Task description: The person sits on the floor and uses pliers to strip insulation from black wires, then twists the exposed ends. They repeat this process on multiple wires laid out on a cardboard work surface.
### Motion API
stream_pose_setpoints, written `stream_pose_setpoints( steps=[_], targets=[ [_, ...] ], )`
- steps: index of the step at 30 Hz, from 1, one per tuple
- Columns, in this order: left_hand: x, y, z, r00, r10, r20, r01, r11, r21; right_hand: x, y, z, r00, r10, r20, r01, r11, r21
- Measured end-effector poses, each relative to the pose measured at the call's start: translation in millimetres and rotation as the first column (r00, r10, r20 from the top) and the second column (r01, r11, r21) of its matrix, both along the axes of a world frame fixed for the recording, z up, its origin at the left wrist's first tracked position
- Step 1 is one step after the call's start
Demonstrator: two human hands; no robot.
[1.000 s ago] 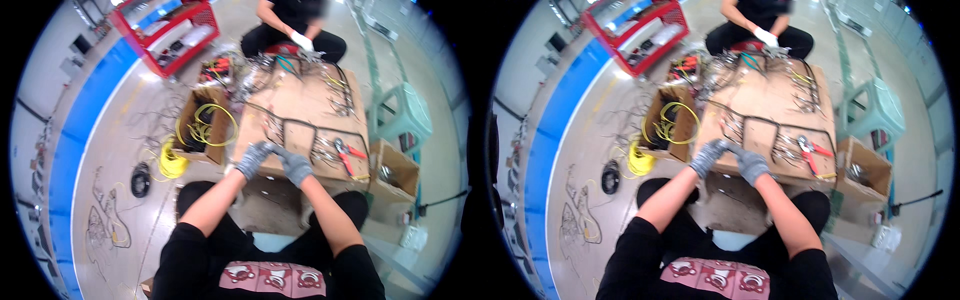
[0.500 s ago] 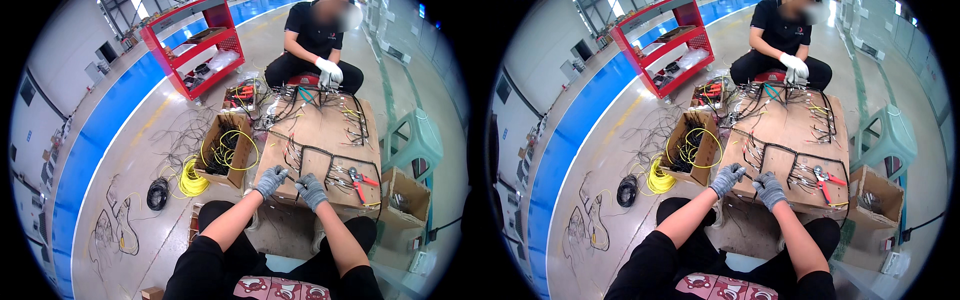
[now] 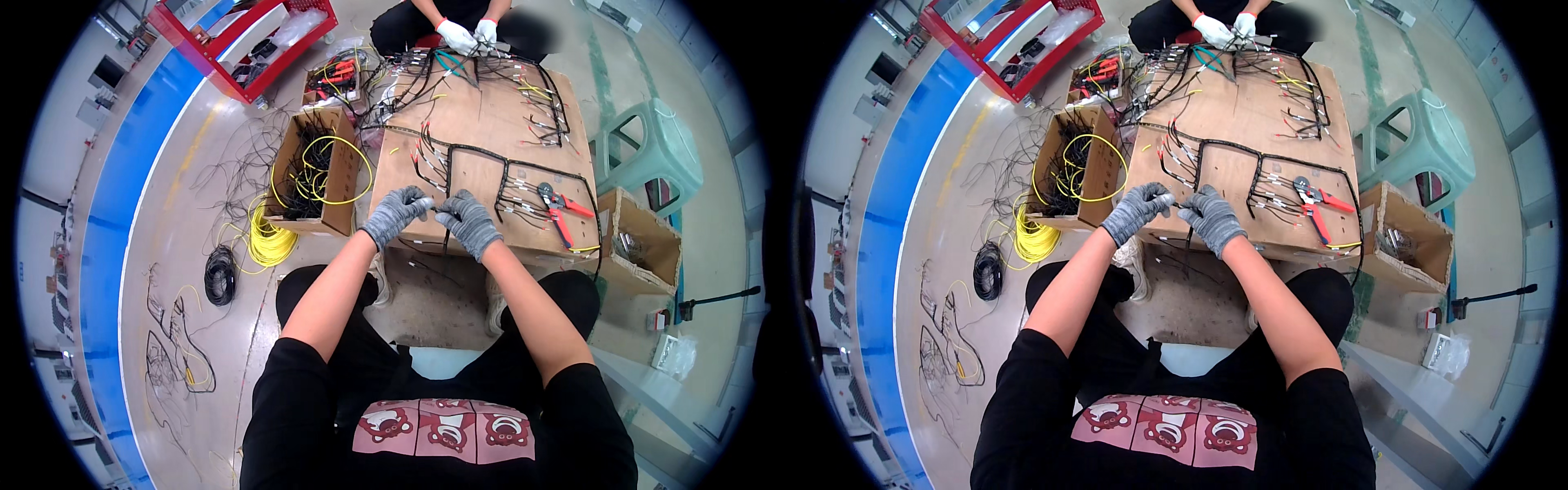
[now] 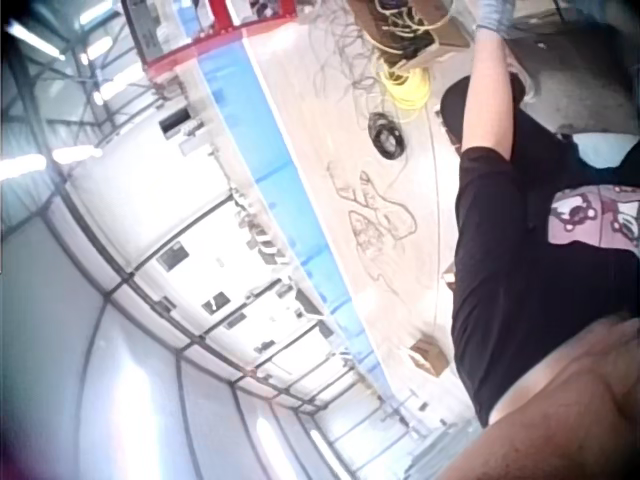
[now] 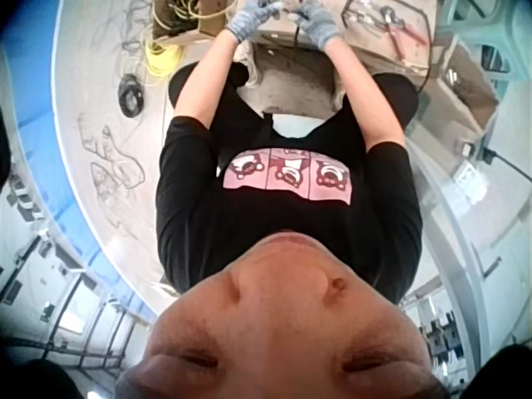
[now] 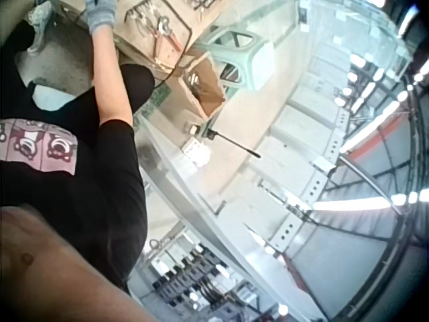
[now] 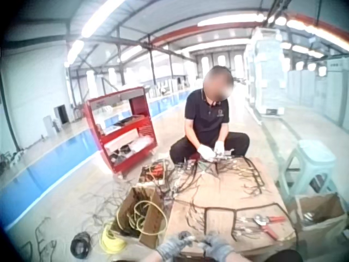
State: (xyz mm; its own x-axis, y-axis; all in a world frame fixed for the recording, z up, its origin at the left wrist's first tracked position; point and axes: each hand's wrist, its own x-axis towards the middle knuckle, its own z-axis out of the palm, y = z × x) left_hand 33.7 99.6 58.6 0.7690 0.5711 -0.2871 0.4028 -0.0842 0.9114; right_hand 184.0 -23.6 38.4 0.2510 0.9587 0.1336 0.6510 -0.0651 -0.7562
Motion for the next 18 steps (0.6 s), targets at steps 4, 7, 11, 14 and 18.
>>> stream_pose_setpoints(
  steps=[4, 7, 11, 14, 18],
  targets=[
    [-3.6, 5.4, 7.3, 0.997, -0.074, -0.005, 0.074, 0.994, 0.084, 4.8, -0.6, -3.9, 0.993, 0.116, 0.033, -0.115, 0.993, -0.042],
    [-10.0, 17.7, -9.1, 0.998, -0.059, -0.001, 0.059, 0.996, 0.063, 4.7, -3.1, -0.5, 0.988, 0.154, -0.013, -0.155, 0.987, -0.034],
    [-14.5, 15.1, -14.1, 0.999, -0.033, 0.008, 0.032, 0.997, 0.064, 9.0, -10.8, 0.4, 0.985, 0.173, -0.020, -0.174, 0.978, -0.110],
    [-20.5, 19.1, -18.3, 0.999, 0.029, -0.014, -0.028, 0.994, 0.106, 29.6, -20.6, -13.8, 0.979, 0.197, 0.057, -0.188, 0.973, -0.136],
    [-38.4, 34.9, -11.8, 0.999, 0.038, -0.038, -0.030, 0.982, 0.189, 62.5, -37.0, -17.7, 0.991, -0.028, -0.129, 0.008, 0.988, -0.156]
  ],
)
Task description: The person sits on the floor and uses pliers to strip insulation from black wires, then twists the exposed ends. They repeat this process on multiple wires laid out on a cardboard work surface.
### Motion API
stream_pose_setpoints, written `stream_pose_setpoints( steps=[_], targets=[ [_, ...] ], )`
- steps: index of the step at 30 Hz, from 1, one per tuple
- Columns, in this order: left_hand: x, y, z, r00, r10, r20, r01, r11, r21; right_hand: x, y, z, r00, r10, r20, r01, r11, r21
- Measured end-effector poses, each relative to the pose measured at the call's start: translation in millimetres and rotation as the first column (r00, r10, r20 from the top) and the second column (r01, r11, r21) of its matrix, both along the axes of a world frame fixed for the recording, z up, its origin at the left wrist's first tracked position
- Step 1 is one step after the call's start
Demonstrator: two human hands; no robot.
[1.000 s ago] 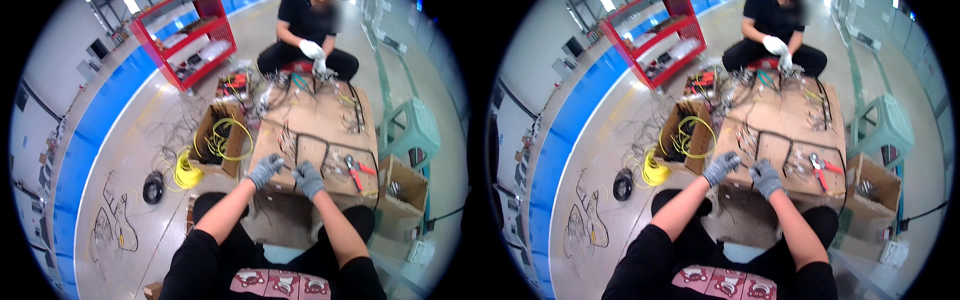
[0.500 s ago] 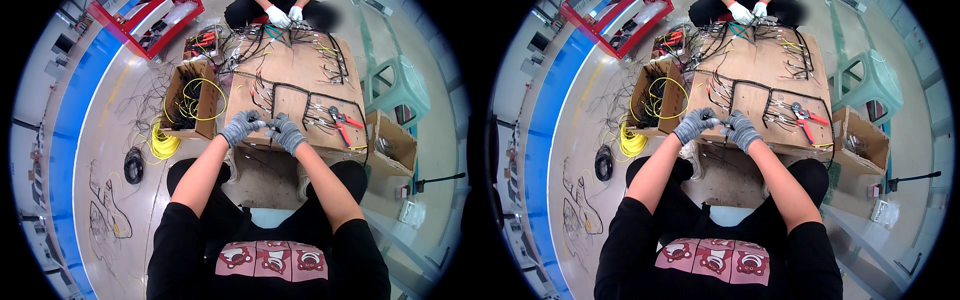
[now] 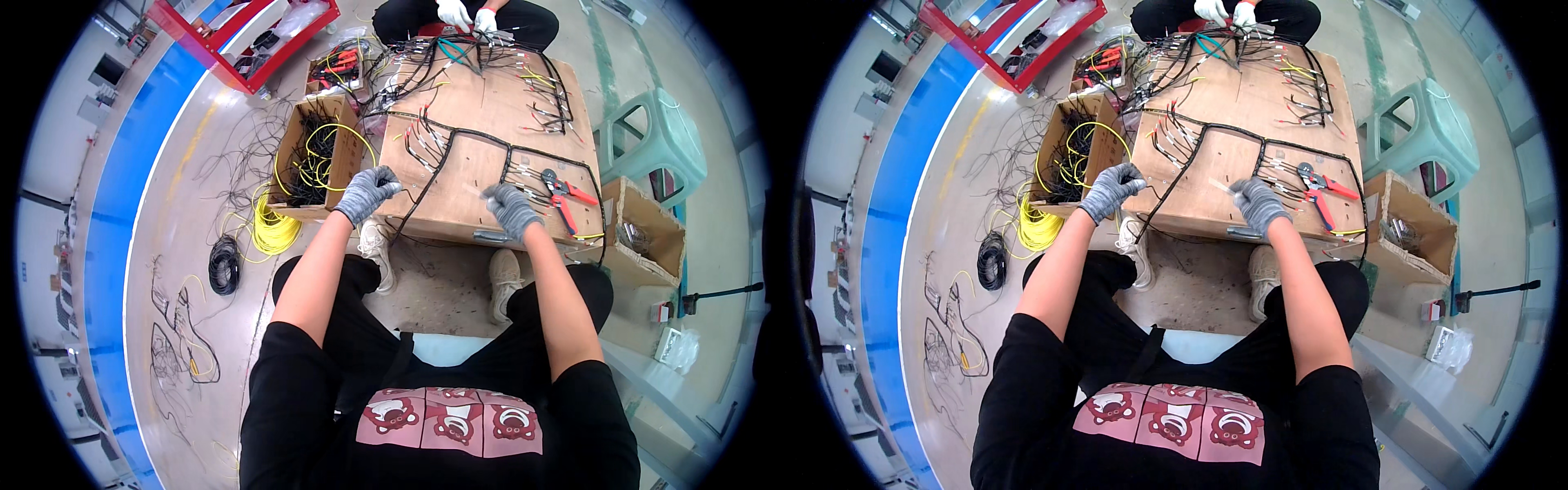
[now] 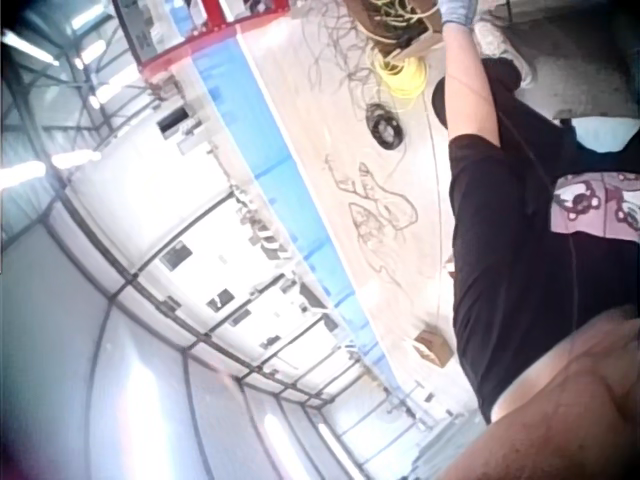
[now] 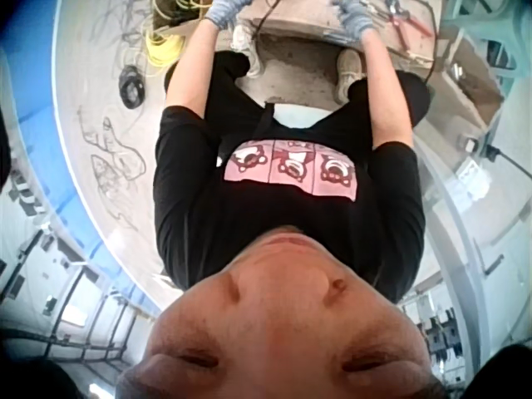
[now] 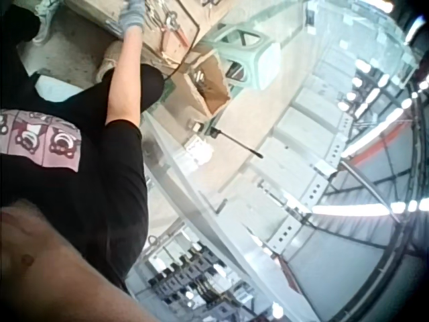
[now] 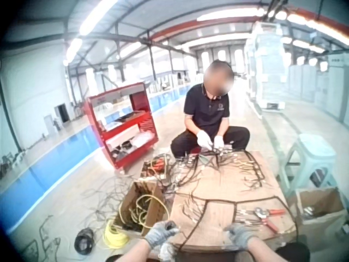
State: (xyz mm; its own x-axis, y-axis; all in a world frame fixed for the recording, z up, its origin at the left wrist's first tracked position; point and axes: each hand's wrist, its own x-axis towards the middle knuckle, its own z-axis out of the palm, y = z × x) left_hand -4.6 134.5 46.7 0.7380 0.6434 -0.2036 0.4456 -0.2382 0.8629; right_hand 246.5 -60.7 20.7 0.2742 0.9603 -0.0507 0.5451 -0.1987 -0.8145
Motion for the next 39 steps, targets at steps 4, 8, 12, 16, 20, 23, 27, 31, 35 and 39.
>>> stream_pose_setpoints(
  steps=[4, 8, 12, 16, 20, 23, 27, 31, 35, 39],
  targets=[
    [-2.4, -10.9, -16.3, 0.988, -0.152, -0.009, 0.153, 0.988, 0.032, -23.1, 11.5, 19.5, 0.962, -0.192, -0.192, 0.199, 0.980, 0.015],
    [11.6, -35.5, 0.1, 0.951, -0.237, -0.197, 0.295, 0.886, 0.358, -61.8, 27.3, -8.4, 0.950, -0.094, -0.298, 0.084, 0.995, -0.045],
    [12.8, -39.6, 14.6, 0.902, -0.212, -0.376, 0.424, 0.600, 0.678, -89.4, 39.0, -14.2, 0.915, -0.146, -0.377, 0.050, 0.966, -0.254],
    [4.9, -37.4, -6.9, 0.927, -0.102, -0.362, 0.357, 0.541, 0.761, -99.3, 54.8, -31.2, 0.985, -0.058, -0.162, 0.019, 0.971, -0.238],
    [-10.7, -48.2, -42.0, 0.969, 0.231, 0.091, -0.234, 0.723, 0.650, -103.8, 57.3, -41.5, 0.996, -0.071, -0.049, 0.055, 0.959, -0.277],
    [-33.8, -64.3, -88.2, 0.878, 0.479, 0.013, -0.475, 0.867, 0.148, -104.8, 57.1, -52.8, 0.998, -0.059, -0.013, 0.055, 0.971, -0.231],
    [-31.6, -78.6, -105.7, 0.977, -0.030, -0.209, 0.120, 0.892, 0.435, -104.3, 53.5, -38.3, 0.996, -0.071, -0.047, 0.055, 0.959, -0.279],
    [-30.1, -90.8, -90.5, 0.814, -0.124, -0.567, 0.414, 0.809, 0.418, -97.7, 43.3, -47.8, 0.998, -0.037, -0.049, 0.023, 0.964, -0.264],
    [-30.0, -77.2, -79.3, 0.890, -0.165, -0.425, 0.374, 0.798, 0.473, -101.8, 32.9, -33.7, 0.996, -0.083, -0.042, 0.086, 0.992, 0.090],
    [-29.7, -83.4, -49.8, 0.863, -0.211, -0.458, 0.445, 0.747, 0.494, -119.1, 14.1, 10.8, 0.877, -0.079, -0.474, -0.079, 0.949, -0.305]
  ],
)
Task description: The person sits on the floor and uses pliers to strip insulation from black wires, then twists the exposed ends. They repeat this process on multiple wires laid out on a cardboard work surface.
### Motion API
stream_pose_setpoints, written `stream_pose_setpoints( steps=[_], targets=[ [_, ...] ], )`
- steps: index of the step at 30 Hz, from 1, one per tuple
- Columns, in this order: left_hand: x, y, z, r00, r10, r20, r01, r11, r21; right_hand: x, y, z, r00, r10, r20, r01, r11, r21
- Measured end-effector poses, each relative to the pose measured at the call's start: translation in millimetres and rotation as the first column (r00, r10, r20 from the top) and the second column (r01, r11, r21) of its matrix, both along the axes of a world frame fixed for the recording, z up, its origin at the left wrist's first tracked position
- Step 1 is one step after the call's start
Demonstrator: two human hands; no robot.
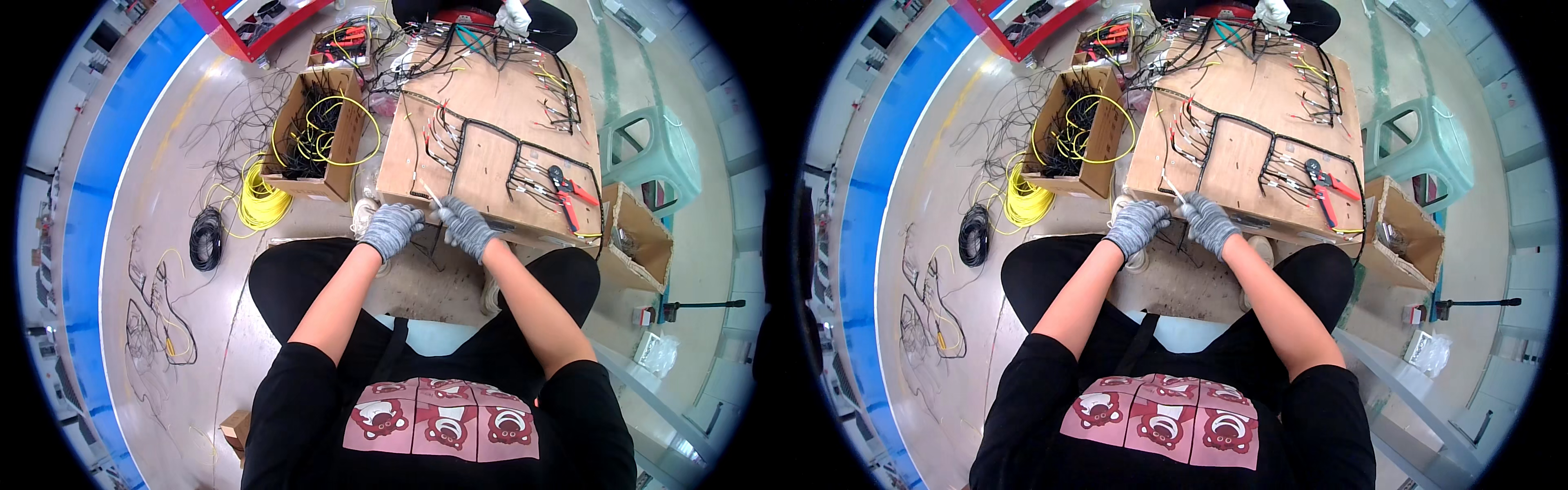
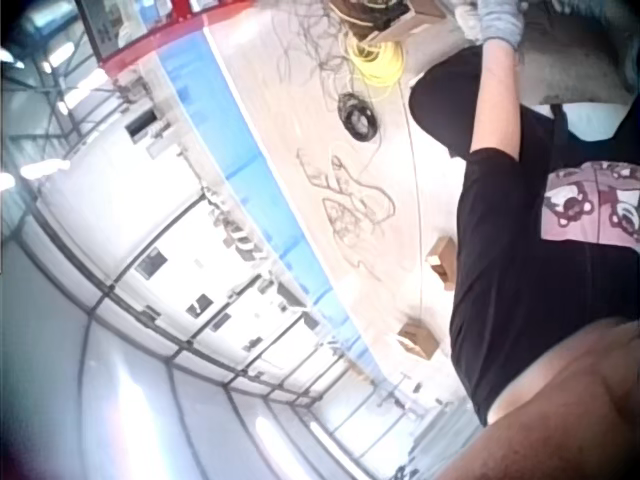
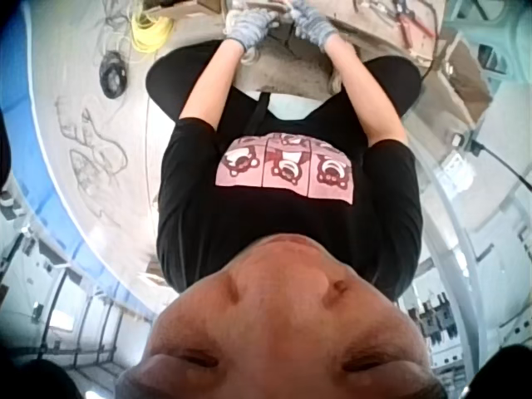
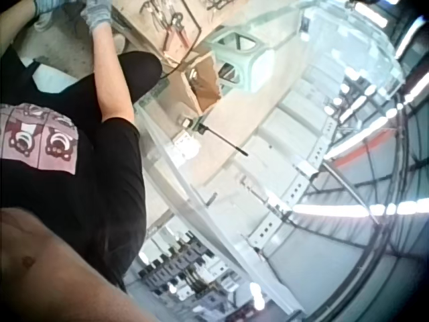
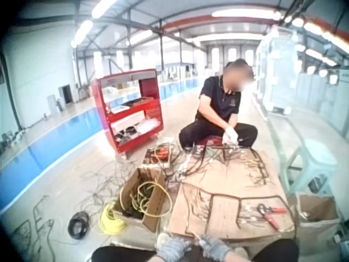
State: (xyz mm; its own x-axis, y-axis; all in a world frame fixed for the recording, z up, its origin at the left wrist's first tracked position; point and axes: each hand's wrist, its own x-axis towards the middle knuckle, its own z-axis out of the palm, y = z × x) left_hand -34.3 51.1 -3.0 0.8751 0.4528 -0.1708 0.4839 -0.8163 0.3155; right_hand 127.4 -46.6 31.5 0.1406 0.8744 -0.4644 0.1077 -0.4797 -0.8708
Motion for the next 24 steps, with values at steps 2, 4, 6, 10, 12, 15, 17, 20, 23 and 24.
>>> stream_pose_setpoints(
  steps=[2, 4, 6, 10, 12, 15, 17, 20, 23, 24],
  targets=[
    [5.0, -2.2, 6.7, 1.000, -0.029, -0.003, 0.029, 0.999, 0.025, -2.8, -4.1, -13.1, 0.996, 0.025, 0.085, -0.026, 1.000, 0.004],
    [3.0, -0.6, 9.3, 0.997, -0.057, 0.051, 0.053, 0.996, 0.069, -3.5, -5.0, -20.3, 0.977, 0.056, 0.205, -0.065, 0.997, 0.037],
    [2.3, 1.4, 18.5, 0.997, -0.052, 0.054, 0.048, 0.996, 0.082, 1.4, -2.4, -28.7, 0.936, 0.113, 0.334, -0.157, 0.982, 0.107],
    [-0.4, 12.4, 29.8, 0.998, -0.032, 0.055, 0.027, 0.996, 0.085, 5.1, 3.6, -29.0, 0.850, 0.165, 0.500, -0.304, 0.929, 0.211],
    [-4.3, 18.5, 34.1, 0.996, -0.013, 0.090, 0.007, 0.997, 0.071, 3.5, 4.2, -19.3, 0.802, 0.217, 0.556, -0.327, 0.939, 0.106],
    [-7.6, 24.6, 39.0, 0.993, 0.037, 0.110, -0.041, 0.998, 0.040, 2.9, 10.6, -7.7, 0.735, 0.269, 0.623, -0.372, 0.927, 0.038],
    [-8.6, 24.3, 42.8, 0.977, 0.093, 0.190, -0.093, 0.996, -0.009, 6.3, 13.3, -2.4, 0.706, 0.291, 0.646, -0.392, 0.920, 0.014],
    [-2.5, 22.1, 56.5, 0.950, 0.215, 0.225, -0.196, 0.975, -0.104, 17.6, 15.8, -9.8, 0.668, 0.328, 0.668, -0.429, 0.903, -0.015],
    [-6.0, 31.0, 50.1, 0.956, 0.148, 0.255, -0.133, 0.988, -0.075, 16.7, 16.0, 5.2, 0.744, 0.337, 0.577, -0.398, 0.917, -0.023],
    [-8.2, 37.4, 40.9, 0.944, 0.165, 0.287, -0.119, 0.978, -0.171, 18.8, 17.3, 4.3, 0.784, 0.334, 0.524, -0.381, 0.924, -0.020]
  ],
)
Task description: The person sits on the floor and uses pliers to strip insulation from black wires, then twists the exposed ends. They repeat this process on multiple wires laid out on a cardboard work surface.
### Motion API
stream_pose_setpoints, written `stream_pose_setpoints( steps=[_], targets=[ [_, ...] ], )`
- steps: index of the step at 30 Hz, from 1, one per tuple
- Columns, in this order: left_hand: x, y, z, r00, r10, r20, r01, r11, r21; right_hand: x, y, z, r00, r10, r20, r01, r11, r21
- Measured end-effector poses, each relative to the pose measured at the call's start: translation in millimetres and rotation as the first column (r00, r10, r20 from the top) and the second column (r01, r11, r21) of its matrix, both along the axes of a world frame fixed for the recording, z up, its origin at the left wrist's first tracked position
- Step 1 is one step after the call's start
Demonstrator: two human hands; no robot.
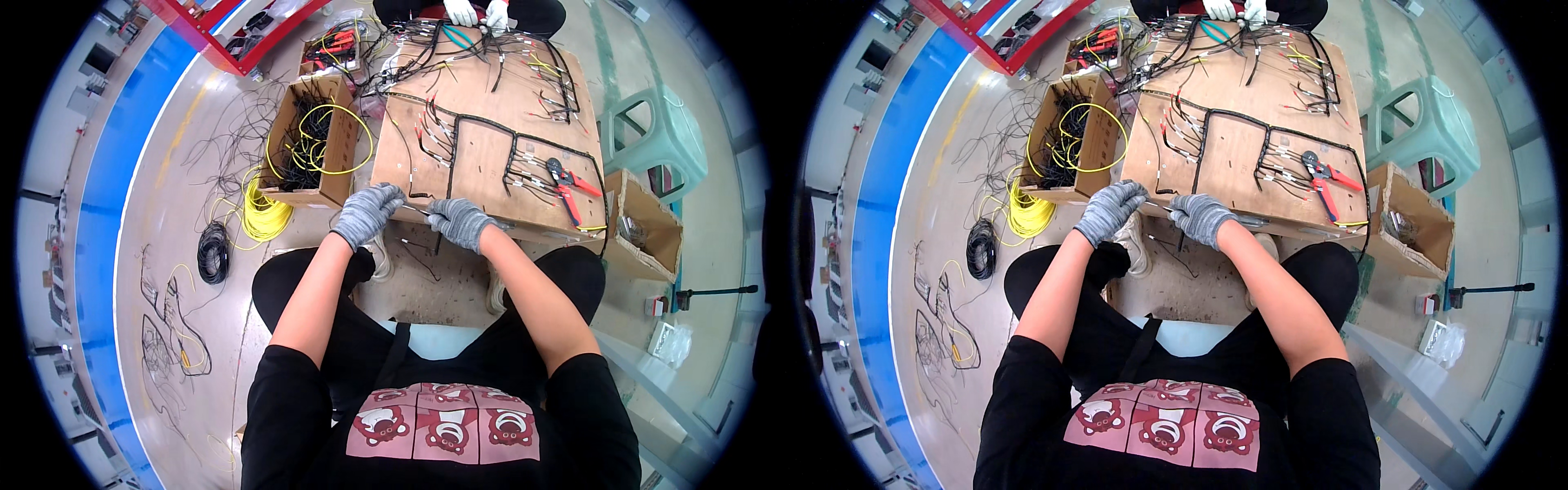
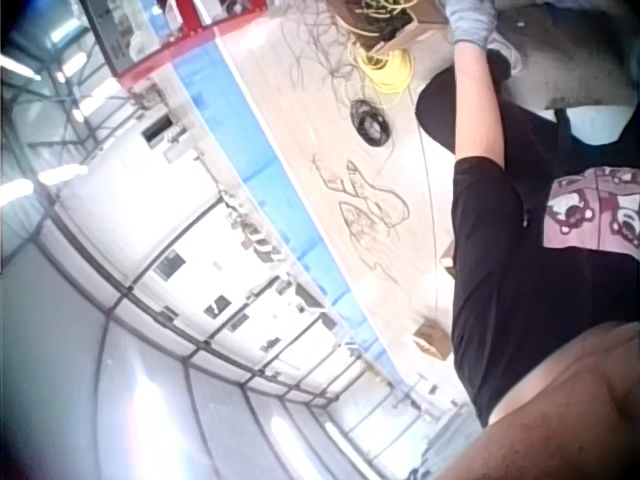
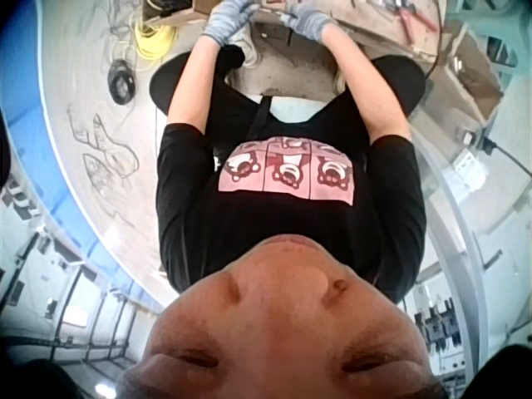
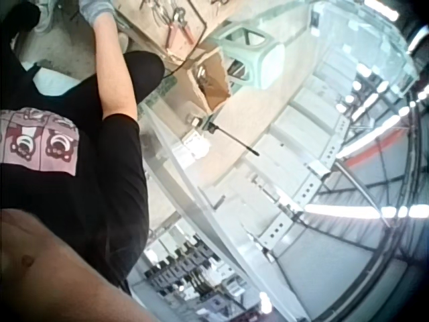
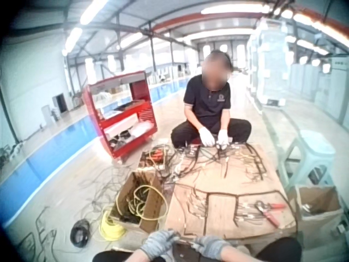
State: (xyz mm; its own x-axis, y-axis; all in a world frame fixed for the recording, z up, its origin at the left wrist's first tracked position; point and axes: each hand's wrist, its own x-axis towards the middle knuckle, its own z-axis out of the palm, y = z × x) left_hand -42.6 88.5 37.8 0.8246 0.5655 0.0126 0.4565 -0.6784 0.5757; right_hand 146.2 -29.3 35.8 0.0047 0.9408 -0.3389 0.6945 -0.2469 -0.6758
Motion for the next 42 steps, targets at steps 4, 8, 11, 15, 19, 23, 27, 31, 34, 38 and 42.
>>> stream_pose_setpoints(
  steps=[4, 8, 11, 15, 19, 23, 27, 31, 34, 38, 42],
  targets=[
    [-0.5, 8.9, -6.7, 0.969, 0.177, 0.174, 0.028, 0.619, -0.785, 7.2, 0.2, 3.3, 0.997, 0.018, -0.069, -0.012, 0.995, 0.099],
    [8.1, -0.6, 3.1, 0.955, 0.221, 0.196, 0.069, 0.478, -0.876, 11.1, -5.3, 1.9, 0.981, -0.071, -0.181, 0.116, 0.960, 0.253],
    [7.6, -15.8, -49.2, 0.935, 0.282, 0.215, -0.013, 0.633, -0.774, 2.5, 1.4, 21.3, 0.987, -0.126, -0.104, 0.137, 0.985, 0.107],
    [18.3, -47.0, -14.9, 0.997, 0.003, -0.077, -0.005, 0.999, -0.031, 2.3, -1.7, 3.9, 0.997, -0.082, -0.003, 0.081, 0.970, 0.231],
    [24.8, -59.4, 23.7, 0.951, -0.092, -0.295, 0.140, 0.979, 0.146, -1.9, -1.1, 6.1, 0.977, -0.046, 0.207, 0.020, 0.992, 0.128],
    [31.5, -36.9, 55.4, 0.932, -0.178, -0.314, 0.275, 0.914, 0.298, -7.2, -2.7, 26.0, 0.916, 0.073, 0.394, -0.076, 0.997, -0.007],
    [45.0, 19.5, 49.3, 0.971, -0.186, -0.147, 0.193, 0.981, 0.029, -1.2, -2.2, 32.1, 0.949, 0.082, 0.306, -0.122, 0.986, 0.116],
    [35.0, 21.5, -6.9, 0.991, -0.061, 0.117, 0.122, 0.765, -0.633, 8.7, -7.1, 19.3, 0.993, -0.060, 0.100, 0.016, 0.919, 0.393],
    [33.8, -21.2, -17.1, 0.999, -0.032, 0.006, 0.032, 0.907, -0.421, 5.7, -9.6, 17.3, 0.977, -0.156, 0.142, 0.096, 0.927, 0.362],
    [34.3, -48.2, 21.9, 0.918, -0.120, -0.377, 0.161, 0.984, 0.079, -4.2, -8.0, 40.8, 0.971, -0.109, 0.213, 0.102, 0.994, 0.042],
    [39.8, -49.1, 48.8, 0.860, -0.228, -0.456, 0.374, 0.890, 0.261, -2.1, -8.4, 6.0, 0.923, 0.051, 0.382, -0.125, 0.977, 0.172]
  ],
)
